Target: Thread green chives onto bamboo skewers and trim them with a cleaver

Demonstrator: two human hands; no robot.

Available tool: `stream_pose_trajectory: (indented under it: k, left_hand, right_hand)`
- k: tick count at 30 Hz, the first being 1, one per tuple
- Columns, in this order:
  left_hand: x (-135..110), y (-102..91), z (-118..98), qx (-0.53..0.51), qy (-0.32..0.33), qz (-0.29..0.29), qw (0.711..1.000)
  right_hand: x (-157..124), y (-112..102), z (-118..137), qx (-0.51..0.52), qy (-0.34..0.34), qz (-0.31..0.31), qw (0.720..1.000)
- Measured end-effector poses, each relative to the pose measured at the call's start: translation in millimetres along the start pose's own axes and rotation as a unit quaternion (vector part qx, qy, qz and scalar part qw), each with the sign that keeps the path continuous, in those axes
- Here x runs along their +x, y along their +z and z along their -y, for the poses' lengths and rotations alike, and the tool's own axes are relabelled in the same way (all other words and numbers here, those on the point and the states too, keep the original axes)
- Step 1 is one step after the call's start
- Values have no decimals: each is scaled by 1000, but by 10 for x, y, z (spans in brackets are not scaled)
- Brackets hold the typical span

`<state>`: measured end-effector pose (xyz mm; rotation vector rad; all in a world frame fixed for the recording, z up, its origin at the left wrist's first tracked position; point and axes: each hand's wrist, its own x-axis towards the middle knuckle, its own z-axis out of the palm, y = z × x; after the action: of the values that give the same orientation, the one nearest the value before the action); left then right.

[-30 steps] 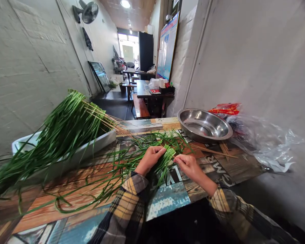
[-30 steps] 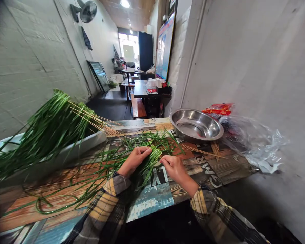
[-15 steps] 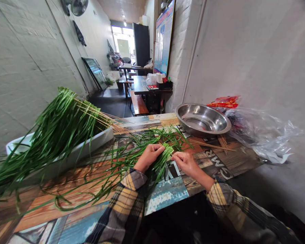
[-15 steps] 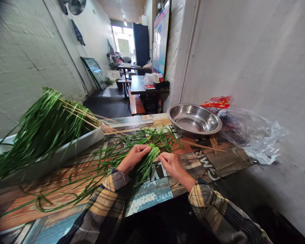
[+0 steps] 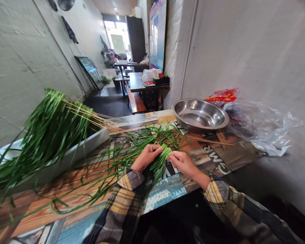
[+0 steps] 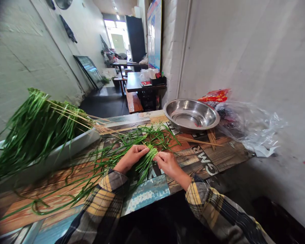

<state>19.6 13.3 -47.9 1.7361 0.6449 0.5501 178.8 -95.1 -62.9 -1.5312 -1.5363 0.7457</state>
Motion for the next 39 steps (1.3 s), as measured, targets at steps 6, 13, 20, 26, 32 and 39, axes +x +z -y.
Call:
stream_pose_trajectory:
  k: [6, 13, 20, 26, 32, 39]
  left_hand:
    - [-6, -2, -24, 51, 6, 2, 999]
    - [6, -13, 11, 18, 2, -43, 999]
    - [30, -1, 87, -9, 6, -120, 993]
    - [21, -64, 87, -1, -9, -211, 977]
    - [36, -190, 143, 50, 1, -341, 939]
    - [41, -215, 257, 315, 29, -251, 915]
  right_hand:
    - [26, -316, 12, -9, -33, 80, 996]
    - [429, -236, -90, 25, -11, 8, 1000]
    - [650, 146, -112, 8, -50, -19, 999]
    - [767, 195, -264, 23, -65, -27, 997]
    - [784, 193, -356, 19, -67, -16, 997]
    - [792, 192, -337, 56, -35, 9, 998]
